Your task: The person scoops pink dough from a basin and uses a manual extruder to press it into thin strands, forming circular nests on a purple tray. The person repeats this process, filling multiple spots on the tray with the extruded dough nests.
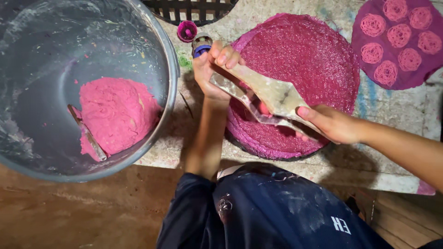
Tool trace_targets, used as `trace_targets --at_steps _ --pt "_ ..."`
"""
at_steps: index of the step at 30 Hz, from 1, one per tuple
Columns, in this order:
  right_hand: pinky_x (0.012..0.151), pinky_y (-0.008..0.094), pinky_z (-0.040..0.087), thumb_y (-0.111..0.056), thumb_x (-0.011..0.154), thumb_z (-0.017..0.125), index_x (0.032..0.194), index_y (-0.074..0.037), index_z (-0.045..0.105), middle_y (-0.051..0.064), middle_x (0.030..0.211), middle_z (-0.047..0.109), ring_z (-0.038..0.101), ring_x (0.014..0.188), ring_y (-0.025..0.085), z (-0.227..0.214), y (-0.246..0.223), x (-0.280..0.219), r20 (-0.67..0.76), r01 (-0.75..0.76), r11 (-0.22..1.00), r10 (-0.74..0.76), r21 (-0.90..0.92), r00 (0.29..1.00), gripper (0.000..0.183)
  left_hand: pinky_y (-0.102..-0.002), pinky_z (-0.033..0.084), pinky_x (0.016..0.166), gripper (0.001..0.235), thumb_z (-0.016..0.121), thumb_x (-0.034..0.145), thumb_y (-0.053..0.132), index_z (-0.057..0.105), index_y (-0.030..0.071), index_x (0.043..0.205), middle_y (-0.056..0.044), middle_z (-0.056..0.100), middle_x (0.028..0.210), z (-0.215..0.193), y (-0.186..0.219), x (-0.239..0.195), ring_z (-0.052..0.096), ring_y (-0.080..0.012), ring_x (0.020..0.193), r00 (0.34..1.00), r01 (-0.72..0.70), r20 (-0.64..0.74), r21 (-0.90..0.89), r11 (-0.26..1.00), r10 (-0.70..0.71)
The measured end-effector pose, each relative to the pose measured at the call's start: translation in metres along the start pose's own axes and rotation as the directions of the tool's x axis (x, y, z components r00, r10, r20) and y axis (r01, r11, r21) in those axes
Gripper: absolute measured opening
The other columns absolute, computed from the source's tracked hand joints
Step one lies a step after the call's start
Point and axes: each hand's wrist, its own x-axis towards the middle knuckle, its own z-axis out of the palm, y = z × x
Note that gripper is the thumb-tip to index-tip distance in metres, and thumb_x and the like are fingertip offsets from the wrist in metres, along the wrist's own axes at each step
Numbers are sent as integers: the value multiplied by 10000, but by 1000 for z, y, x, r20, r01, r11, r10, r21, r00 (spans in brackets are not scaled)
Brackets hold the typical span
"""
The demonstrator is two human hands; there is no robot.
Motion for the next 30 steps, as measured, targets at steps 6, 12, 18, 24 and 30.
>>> trace_targets --at_steps 6,12,18,24,30 --pt "702 378 584 -728 931 321 922 -7 745 134 754 769 731 718 233 -18 -14 -17 -123 -103 988 89 -116 988 837 -397 533 996 215 489 1025 354 532 151 966 -4 568 889 -3 -22 20 592 -163 887 997 19 76 -104 994 -11" --pt "681 372 573 -700 920 295 848 -9 772 114 709 760 700 707 220 -3 -28 -10 -124 43 985 -64 -168 990 842 -338 529 934 269 475 1043 396 510 141 962 11 560 892 18 11 27 577 -157 885 994 63 93 -64 996 -57" --pt "689 368 609 -704 899 306 874 -48 764 111 724 762 751 701 223 -9 -30 -34 -109 -107 990 96 -93 989 800 -383 517 933 252 472 1020 405 506 163 959 19 544 876 21 -14 11 556 -154 861 1000 4 -20 17 1000 -4" --pt "671 381 581 -683 930 321 887 -5 751 127 737 754 733 692 233 -12 -35 -21 -204 -29 987 -4 -157 979 804 -386 512 941 257 454 1016 398 491 154 941 24 535 867 16 -1 36 551 -156 851 998 21 55 51 998 -24" --pt "648 394 603 -694 917 333 884 5 762 116 698 754 724 651 232 -2 -25 -26 -109 -58 998 54 -27 993 821 -396 507 902 255 454 1039 403 493 163 962 27 534 868 17 -1 10 549 -157 852 999 -12 -33 135 991 17"
